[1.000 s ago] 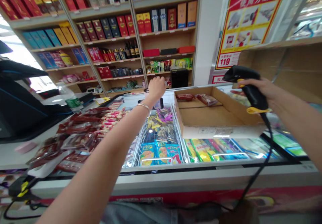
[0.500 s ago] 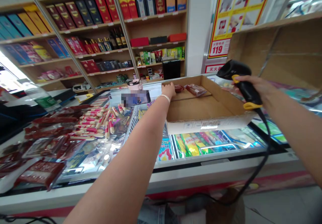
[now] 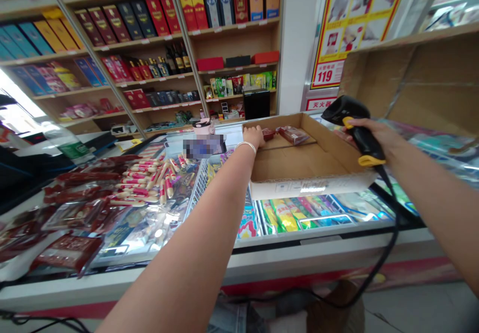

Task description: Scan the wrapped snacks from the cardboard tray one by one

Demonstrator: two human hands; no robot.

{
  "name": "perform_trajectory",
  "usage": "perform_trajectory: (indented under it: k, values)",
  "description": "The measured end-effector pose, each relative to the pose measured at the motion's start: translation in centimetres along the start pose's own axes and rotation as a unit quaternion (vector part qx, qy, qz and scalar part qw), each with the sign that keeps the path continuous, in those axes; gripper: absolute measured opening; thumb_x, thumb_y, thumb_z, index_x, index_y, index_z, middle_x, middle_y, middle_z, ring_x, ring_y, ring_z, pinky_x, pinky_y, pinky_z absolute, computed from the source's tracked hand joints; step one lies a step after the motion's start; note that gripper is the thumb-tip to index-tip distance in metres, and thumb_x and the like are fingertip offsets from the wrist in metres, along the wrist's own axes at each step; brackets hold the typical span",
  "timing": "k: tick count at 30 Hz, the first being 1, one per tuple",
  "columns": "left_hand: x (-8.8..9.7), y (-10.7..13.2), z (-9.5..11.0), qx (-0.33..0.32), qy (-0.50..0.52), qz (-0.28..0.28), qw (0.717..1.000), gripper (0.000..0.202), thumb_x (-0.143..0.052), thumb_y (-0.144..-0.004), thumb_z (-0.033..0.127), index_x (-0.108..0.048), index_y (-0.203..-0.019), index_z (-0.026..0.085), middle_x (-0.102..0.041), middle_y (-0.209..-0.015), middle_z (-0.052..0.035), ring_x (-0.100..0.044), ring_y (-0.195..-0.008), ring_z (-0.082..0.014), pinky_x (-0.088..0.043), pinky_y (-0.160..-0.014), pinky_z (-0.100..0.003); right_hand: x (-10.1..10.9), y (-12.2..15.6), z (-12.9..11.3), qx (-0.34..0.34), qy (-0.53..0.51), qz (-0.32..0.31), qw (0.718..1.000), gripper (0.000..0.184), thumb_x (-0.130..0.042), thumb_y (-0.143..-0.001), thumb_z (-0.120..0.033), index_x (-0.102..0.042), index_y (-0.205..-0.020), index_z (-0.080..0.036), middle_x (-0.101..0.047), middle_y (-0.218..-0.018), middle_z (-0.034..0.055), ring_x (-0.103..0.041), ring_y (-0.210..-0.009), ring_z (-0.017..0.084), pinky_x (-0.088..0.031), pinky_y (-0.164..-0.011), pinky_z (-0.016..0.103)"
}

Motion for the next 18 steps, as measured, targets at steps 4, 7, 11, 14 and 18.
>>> perform_trajectory:
  k: [4, 7, 11, 14, 18]
  values:
    - [1.5, 1.3, 0.2, 0.002, 0.048, 0.018, 0.999, 0.062, -0.058, -0.076, 0.043, -0.047, -0.126, 0.006, -0.050, -0.128, -0.0219, -0.047, -0.118, -0.0295, -0.036, -0.097, -0.040, 0.0, -0.2, 0.1, 0.011, 0.020, -0.006, 1.000, 0.024, -0.049, -0.088, -0.014, -0.058, -0.068, -0.006, -0.060, -0.073, 0.0128, -0.049, -0.047, 0.002, -0.041, -0.049, 0.011]
    - [5.4, 4.3, 0.1, -0.035, 0.069, 0.129, 0.989, 0.046, -0.055, -0.080, 0.035, -0.051, -0.120, 0.011, -0.049, -0.127, -0.0184, -0.040, -0.122, -0.0292, -0.036, -0.097, -0.040, 0.0, -0.3, -0.8, 0.053, 0.061, -0.003, 0.997, 0.016, -0.053, -0.086, -0.012, -0.059, -0.072, -0.006, -0.060, -0.074, 0.0117, -0.052, -0.051, 0.004, -0.041, -0.051, 0.014]
    - [10.6, 11.9, -3.9, -0.058, 0.125, 0.300, 0.944, 0.048, -0.054, -0.083, 0.035, -0.044, -0.126, 0.018, -0.049, -0.125, -0.0128, -0.036, -0.123, -0.0289, -0.031, -0.102, -0.042, -1.1, 1.2, -3.8, 0.143, 0.093, 0.027, 0.985, 0.002, -0.061, -0.080, -0.009, -0.061, -0.082, -0.008, -0.062, -0.078, 0.0106, -0.057, -0.056, 0.007, -0.043, -0.055, 0.021]
    - [11.9, 17.4, -10.3, -0.018, 0.180, 0.370, 0.911, 0.047, -0.055, -0.082, 0.037, -0.043, -0.124, 0.020, -0.049, -0.121, -0.0112, -0.044, -0.115, -0.0273, -0.035, -0.099, -0.040, -4.5, 3.5, -6.1, 0.177, 0.061, 0.011, 0.982, 0.004, -0.061, -0.079, -0.011, -0.060, -0.083, -0.008, -0.061, -0.075, 0.0076, -0.056, -0.054, 0.006, -0.044, -0.056, 0.021]
    - [11.1, 22.0, -19.5, 0.077, 0.229, 0.450, 0.860, 0.044, -0.059, -0.077, 0.033, -0.045, -0.117, 0.020, -0.050, -0.116, -0.0104, -0.049, -0.109, -0.0254, -0.039, -0.097, -0.039, -12.5, 7.7, -7.3, 0.190, -0.010, -0.072, 0.979, 0.010, -0.060, -0.081, -0.019, -0.060, -0.080, -0.009, -0.059, -0.068, 0.0037, -0.053, -0.048, 0.004, -0.045, -0.051, 0.017]
Point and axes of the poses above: each hand's wrist, its own y-axis away from the middle knuckle, its own x-axis out of the back of the hand, z = x × y, the point moved 9 cm from there along -y, towards the middle knuckle
